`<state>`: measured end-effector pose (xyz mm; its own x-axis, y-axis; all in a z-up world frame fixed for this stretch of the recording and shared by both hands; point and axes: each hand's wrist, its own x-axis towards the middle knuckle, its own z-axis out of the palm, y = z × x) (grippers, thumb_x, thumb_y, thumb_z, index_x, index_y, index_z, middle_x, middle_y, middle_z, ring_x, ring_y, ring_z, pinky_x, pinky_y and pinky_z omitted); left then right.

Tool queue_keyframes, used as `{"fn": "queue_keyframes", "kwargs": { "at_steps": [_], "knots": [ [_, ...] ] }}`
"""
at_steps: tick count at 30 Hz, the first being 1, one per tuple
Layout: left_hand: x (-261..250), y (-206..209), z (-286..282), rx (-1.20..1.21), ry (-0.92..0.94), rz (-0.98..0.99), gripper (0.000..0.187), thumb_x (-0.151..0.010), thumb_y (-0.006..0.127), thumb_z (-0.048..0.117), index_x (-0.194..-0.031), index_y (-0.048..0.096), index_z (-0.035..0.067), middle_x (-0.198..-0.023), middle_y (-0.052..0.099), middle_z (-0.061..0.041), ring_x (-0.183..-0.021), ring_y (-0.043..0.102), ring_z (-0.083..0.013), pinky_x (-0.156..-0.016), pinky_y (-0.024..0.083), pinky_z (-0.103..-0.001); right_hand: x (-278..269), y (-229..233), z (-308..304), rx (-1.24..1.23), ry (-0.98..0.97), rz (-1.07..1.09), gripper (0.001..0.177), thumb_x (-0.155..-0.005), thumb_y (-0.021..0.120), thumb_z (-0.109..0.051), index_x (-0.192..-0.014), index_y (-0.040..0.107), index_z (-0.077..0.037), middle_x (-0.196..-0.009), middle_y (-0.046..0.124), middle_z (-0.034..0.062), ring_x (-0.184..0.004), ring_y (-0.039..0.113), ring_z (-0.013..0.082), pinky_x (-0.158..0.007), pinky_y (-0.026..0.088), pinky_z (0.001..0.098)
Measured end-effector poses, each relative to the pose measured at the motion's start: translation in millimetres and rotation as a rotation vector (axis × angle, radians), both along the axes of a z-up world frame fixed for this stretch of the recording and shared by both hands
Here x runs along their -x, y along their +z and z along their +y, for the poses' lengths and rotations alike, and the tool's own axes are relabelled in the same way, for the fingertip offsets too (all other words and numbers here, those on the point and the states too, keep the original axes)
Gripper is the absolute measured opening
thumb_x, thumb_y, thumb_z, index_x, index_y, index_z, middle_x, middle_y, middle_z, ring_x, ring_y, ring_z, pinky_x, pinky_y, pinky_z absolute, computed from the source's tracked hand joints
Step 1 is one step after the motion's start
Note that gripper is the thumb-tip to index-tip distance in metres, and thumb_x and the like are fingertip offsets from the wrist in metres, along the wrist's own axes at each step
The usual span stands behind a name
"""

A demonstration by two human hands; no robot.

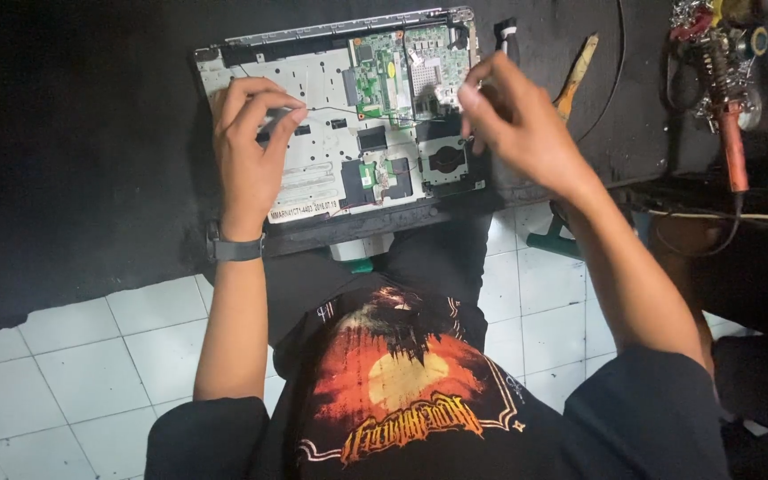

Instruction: Cleaning and disassembling a laptop's internal components at a repair bench.

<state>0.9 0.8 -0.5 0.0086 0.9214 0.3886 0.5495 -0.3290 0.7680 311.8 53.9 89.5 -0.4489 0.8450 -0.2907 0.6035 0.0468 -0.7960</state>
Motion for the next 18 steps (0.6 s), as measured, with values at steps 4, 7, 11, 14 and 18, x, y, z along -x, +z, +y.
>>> {"fn": "queue_keyframes", "kwargs": {
  "at_steps": [4, 7, 11, 14, 18],
  "knots": [
    [-1, 0, 1, -0.001, -0.029, 0.002, 0.005, -0.105, 0.071, 0.007, -0.101, 0.072, 0.004, -0.108, 0.058, -0.009, -0.103, 0.055, -0.0299, -0.096, 0.04, -0.045, 5, -10, -8, 0.082, 0.012, 0.139, 0.024, -0.11, 0.05, -0.028, -0.116, 0.057, -0.007, -0.106, 0.072, 0.0098, -0.08, 0.073, 0.0145, -0.068, 0.061, 0.0233],
    [-2, 4, 0, -0.007, -0.024, 0.033, 0.003, -0.101, 0.077, 0.004, -0.103, 0.076, 0.004, -0.107, 0.062, -0.009, -0.102, 0.054, -0.0285, -0.092, 0.042, -0.042, 14, -16, -4, 0.001, -0.101, 0.082, 0.023, -0.109, 0.054, -0.037, -0.105, 0.058, -0.015, -0.083, 0.07, 0.0008, -0.054, 0.045, 0.0034, -0.052, 0.033, 0.0219],
    [-2, 5, -1, 0.031, -0.02, 0.05, 0.011, -0.103, 0.075, 0.008, -0.114, 0.077, 0.006, -0.119, 0.066, -0.009, -0.11, 0.057, -0.0286, -0.096, 0.043, -0.043, 14, -35, 13, -0.068, 0.016, 0.233, 0.012, -0.108, 0.057, -0.004, -0.118, 0.051, -0.005, -0.114, 0.069, 0.0135, -0.088, 0.074, 0.0187, -0.07, 0.061, 0.0253],
    [-5, 7, 1, 0.06, -0.024, 0.01, 0.015, -0.105, 0.07, 0.009, -0.12, 0.075, 0.007, -0.128, 0.065, -0.01, -0.121, 0.059, -0.03, -0.107, 0.039, -0.047, 12, -44, 24, -0.173, 0.101, 0.145, 0.024, -0.105, 0.054, 0.01, -0.122, 0.04, -0.001, -0.111, 0.074, 0.0191, -0.079, 0.077, 0.0257, -0.062, 0.064, 0.0329],
    [-32, 21, 13, 0.028, 0.02, -0.019, 0.015, -0.099, 0.075, 0.009, -0.114, 0.073, 0.008, -0.122, 0.066, -0.01, -0.117, 0.057, -0.0277, -0.107, 0.04, -0.044, 6, -57, 38, -0.345, 0.135, 0.097, 0.01, -0.104, 0.059, 0.01, -0.11, 0.052, 0.005, -0.105, 0.074, 0.0222, -0.086, 0.078, 0.0325, -0.069, 0.064, 0.0437]
  ]
}}
